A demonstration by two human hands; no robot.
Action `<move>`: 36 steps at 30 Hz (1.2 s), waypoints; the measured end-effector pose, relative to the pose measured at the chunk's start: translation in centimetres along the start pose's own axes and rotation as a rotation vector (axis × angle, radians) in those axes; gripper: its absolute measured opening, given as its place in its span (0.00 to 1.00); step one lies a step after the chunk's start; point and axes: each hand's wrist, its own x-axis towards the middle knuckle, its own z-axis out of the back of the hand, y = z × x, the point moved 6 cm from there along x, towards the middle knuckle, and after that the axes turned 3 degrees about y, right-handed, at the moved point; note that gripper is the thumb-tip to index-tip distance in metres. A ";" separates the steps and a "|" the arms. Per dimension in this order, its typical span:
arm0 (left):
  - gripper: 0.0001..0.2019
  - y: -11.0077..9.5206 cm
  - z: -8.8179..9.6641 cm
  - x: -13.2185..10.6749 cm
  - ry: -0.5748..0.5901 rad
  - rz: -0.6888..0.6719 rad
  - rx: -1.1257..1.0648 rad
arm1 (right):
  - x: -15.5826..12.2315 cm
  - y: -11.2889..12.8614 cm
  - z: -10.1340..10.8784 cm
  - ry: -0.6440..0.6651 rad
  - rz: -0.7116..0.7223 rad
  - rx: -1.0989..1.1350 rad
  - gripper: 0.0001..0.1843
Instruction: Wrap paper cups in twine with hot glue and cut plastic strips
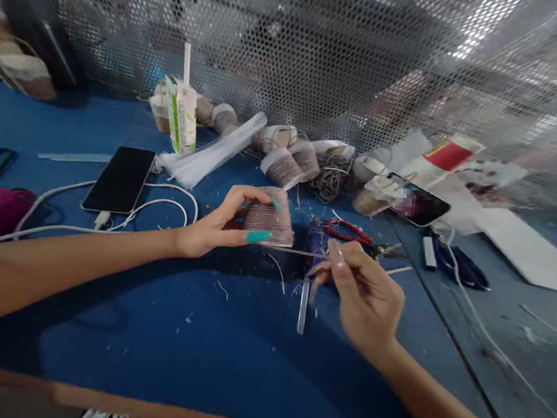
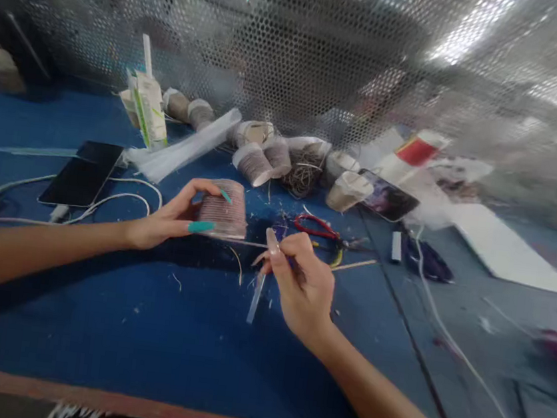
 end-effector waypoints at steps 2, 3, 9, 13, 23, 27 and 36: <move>0.24 0.1 -0.1 0.0 0.021 0.004 -0.005 | 0.1 0.1 -0.1 -0.018 -0.016 0.013 0.10; 0.25 0.2 -0.2 0.1 0.029 0.007 -0.003 | 0.1 0.1 -0.1 -0.026 -0.025 0.018 0.10; 0.29 -0.1 -0.4 0.1 0.065 0.014 0.047 | 0.1 -0.4 0.1 -0.064 -0.098 0.016 0.11; 0.29 -0.2 -0.5 0.1 0.090 0.007 0.041 | 0.2 -0.8 0.2 -0.082 -0.108 -0.020 0.11; 0.27 -0.1 -0.4 0.1 0.078 -0.019 0.028 | 0.4 -1.1 0.3 -0.098 -0.144 -0.016 0.12; 0.27 0.0 -0.5 0.1 0.090 -0.029 0.006 | 0.4 -1.2 0.3 -0.104 -0.164 -0.011 0.12; 0.29 0.2 -0.5 0.1 0.133 -0.018 -0.037 | 0.5 -1.3 0.3 -0.095 -0.183 -0.056 0.14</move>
